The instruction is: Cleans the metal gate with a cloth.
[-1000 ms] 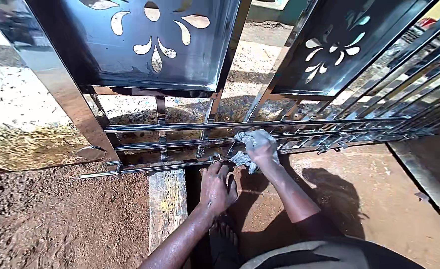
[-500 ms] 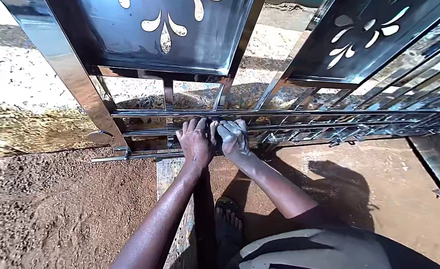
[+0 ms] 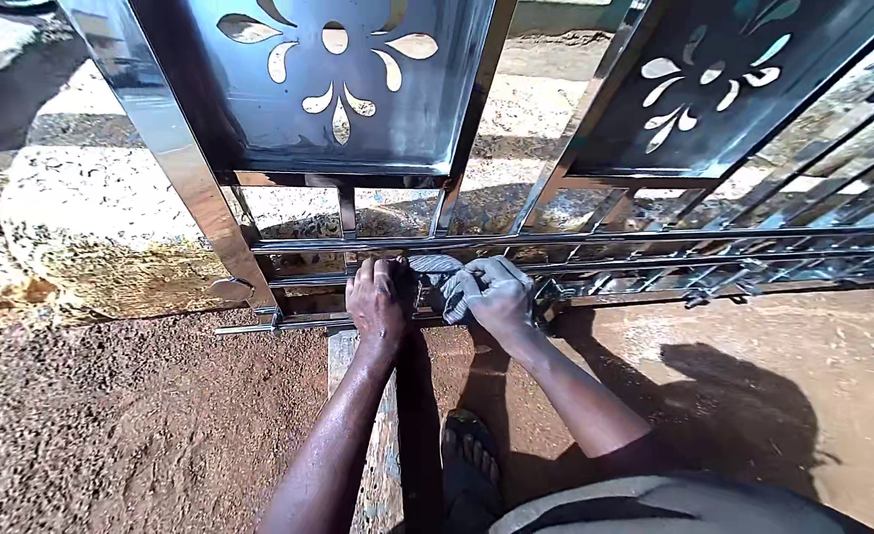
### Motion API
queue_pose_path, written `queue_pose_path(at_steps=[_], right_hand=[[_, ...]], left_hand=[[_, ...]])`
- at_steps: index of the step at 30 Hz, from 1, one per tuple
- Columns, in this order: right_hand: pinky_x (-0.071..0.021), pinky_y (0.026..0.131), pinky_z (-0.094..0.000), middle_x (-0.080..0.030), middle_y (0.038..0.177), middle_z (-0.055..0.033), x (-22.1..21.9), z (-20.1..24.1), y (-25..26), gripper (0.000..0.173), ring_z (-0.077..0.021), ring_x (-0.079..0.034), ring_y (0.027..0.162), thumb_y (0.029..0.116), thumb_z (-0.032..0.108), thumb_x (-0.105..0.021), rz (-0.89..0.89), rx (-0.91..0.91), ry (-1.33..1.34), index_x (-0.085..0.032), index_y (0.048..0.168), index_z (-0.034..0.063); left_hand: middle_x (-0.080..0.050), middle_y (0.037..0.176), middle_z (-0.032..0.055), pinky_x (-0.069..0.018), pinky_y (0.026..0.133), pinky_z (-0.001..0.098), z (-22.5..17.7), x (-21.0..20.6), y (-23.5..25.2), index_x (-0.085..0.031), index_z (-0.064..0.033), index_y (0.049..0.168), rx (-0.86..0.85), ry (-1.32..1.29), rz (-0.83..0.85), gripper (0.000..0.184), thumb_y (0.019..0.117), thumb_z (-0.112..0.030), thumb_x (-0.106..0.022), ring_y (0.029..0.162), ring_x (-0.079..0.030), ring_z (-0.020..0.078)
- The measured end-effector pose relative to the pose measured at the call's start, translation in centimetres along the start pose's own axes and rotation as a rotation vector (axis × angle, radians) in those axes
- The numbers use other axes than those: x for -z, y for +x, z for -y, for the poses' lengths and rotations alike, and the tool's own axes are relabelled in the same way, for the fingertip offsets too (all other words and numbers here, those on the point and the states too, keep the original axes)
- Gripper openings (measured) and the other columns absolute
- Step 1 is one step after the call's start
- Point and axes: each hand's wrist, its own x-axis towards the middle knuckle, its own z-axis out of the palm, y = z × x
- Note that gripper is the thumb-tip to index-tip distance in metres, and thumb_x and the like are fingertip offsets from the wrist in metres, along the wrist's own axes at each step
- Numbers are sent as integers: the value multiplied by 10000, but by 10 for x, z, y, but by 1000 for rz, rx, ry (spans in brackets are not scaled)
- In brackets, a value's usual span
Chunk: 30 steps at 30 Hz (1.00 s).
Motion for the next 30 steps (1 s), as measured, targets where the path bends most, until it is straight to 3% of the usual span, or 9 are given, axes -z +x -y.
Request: queue_pose_path(at_steps=[5, 8, 9, 14, 17, 20, 24, 27, 30], right_hand=[[-577, 919, -479, -760, 1022, -169, -9, 9, 6, 183, -280, -739, 967, 960, 63, -646, 84, -161, 137, -767, 1082, -1], [-388, 1121, -565, -744, 1075, -204, -15, 11, -8, 210, -356, -683, 1097, 941, 57, -648, 286, -126, 93, -742, 1100, -44], [-360, 1152, -569, -734, 1106, -222, -16, 9, -10, 232, -376, -668, 1140, 921, 72, -671, 324, -95, 71, -725, 1101, -65], [-304, 1200, -550, -609, 1384, -242, -19, 10, -15, 555, -391, -501, 1382, 868, 235, -760, 616, -62, -159, -622, 1309, -72], [-331, 1169, -590, -633, 1329, -280, -33, -2, -20, 516, -440, -540, 1333, 769, 249, -786, 478, 92, -223, -696, 1156, -80], [-361, 1130, -624, -651, 1268, -278, -28, 0, -15, 461, -458, -569, 1272, 762, 207, -800, 465, 147, -220, -706, 1113, -76], [-377, 1087, -641, -679, 1210, -233, -20, 4, -11, 461, -427, -605, 1207, 724, 227, -828, 478, 183, -324, -728, 1089, -36], [-375, 1073, -641, -673, 1205, -245, -24, -5, -13, 526, -430, -597, 1206, 772, 284, -809, 467, 183, -283, -695, 1166, -46], [-363, 1042, -649, -679, 1180, -219, -28, -9, -8, 510, -411, -604, 1166, 800, 325, -758, 514, 136, -223, -698, 1187, -1]], left_hand=[[-730, 965, 190, -580, 859, 472, -30, -13, 0, -709, 39, 1013, 201, -303, -9, 179, 959, -127, -665, 922, -722, 317], [-668, 1299, 220, -250, 1213, 612, -45, -2, -8, -646, 30, 1287, 89, -261, 369, 514, 1052, -397, -482, 1328, -552, 404], [-660, 1323, 208, -162, 1220, 657, -47, 0, -4, -637, 12, 1304, 75, -218, 437, 570, 1044, -467, -472, 1364, -518, 412], [-745, 1014, 192, -432, 1032, 589, -48, -11, 11, -749, -12, 1016, 15, 39, 392, 371, 1030, -336, -570, 1091, -666, 405], [-709, 1140, 214, -310, 1119, 637, -49, -5, 24, -726, -19, 1136, 114, 77, 592, 300, 1030, -227, -538, 1216, -611, 397], [-692, 1249, 176, -201, 1183, 675, -42, 0, 33, -712, -55, 1187, 120, 116, 744, 371, 1066, -315, -477, 1310, -569, 355], [-729, 1157, 174, -314, 1129, 695, -34, 3, 50, -725, -86, 1134, 107, 223, 958, 625, 1058, -595, -370, 1193, -655, 370], [-706, 1223, 166, -350, 1125, 631, -44, 6, 49, -713, -63, 1163, 117, 186, 957, 542, 1062, -515, -431, 1242, -620, 347], [-675, 1285, 177, -372, 1113, 531, -54, 4, 30, -697, -15, 1201, 140, 55, 711, 442, 1044, -398, -541, 1313, -558, 336]])
